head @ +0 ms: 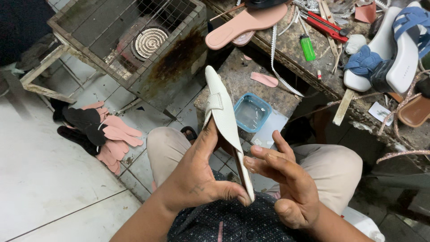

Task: The person holds a white slide sandal and presses and smooths the pink insole and its edge against the sole by hand, repeatedly wetting their fingers in a small water container while working around the edge. They then place the finished sandal on a rack with other completed sandals.

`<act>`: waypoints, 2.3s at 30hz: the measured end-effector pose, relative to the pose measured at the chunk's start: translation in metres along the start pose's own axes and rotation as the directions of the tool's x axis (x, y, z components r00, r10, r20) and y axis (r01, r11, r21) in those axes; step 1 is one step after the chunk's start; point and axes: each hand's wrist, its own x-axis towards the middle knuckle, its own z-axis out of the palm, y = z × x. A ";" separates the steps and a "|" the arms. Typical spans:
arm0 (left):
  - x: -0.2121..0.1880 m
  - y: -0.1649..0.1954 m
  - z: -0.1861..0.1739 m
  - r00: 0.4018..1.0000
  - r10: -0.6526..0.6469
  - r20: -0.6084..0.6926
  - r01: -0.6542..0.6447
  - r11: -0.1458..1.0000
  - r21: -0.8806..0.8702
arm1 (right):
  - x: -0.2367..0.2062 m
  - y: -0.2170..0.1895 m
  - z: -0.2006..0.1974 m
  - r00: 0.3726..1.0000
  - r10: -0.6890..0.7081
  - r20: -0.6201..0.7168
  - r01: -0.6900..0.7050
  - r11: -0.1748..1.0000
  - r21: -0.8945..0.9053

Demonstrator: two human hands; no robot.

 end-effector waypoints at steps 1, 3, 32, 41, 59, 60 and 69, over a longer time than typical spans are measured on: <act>0.000 0.001 0.000 1.000 -0.007 -0.003 0.007 1.000 0.002 | 0.000 0.000 0.000 1.000 0.000 0.006 0.000 1.000 0.003; 0.001 0.002 -0.001 1.000 -0.017 -0.009 0.017 1.000 0.002 | 0.000 0.000 -0.002 1.000 -0.004 0.018 0.004 1.000 0.009; 0.012 0.015 0.004 0.929 -0.364 0.067 0.327 0.722 -0.610 | 0.001 -0.004 -0.004 0.999 -0.036 0.035 0.038 0.998 -0.052; 0.007 0.009 0.011 0.899 -0.424 0.110 0.375 0.614 -0.694 | 0.008 -0.002 -0.006 0.993 -0.101 0.067 0.110 0.983 -0.148; -0.012 -0.006 0.031 0.830 -0.501 0.246 0.431 0.296 -0.852 | 0.012 0.003 -0.002 0.971 -0.223 0.085 0.238 0.911 -0.338; -0.013 -0.006 0.031 0.815 -0.519 0.258 0.448 0.283 -0.848 | 0.012 0.003 -0.002 0.971 -0.225 0.086 0.241 0.907 -0.345; -0.018 -0.012 0.034 0.744 -0.567 0.354 0.497 0.115 -0.860 | 0.008 0.011 -0.003 0.958 -0.249 0.146 0.288 0.861 -0.420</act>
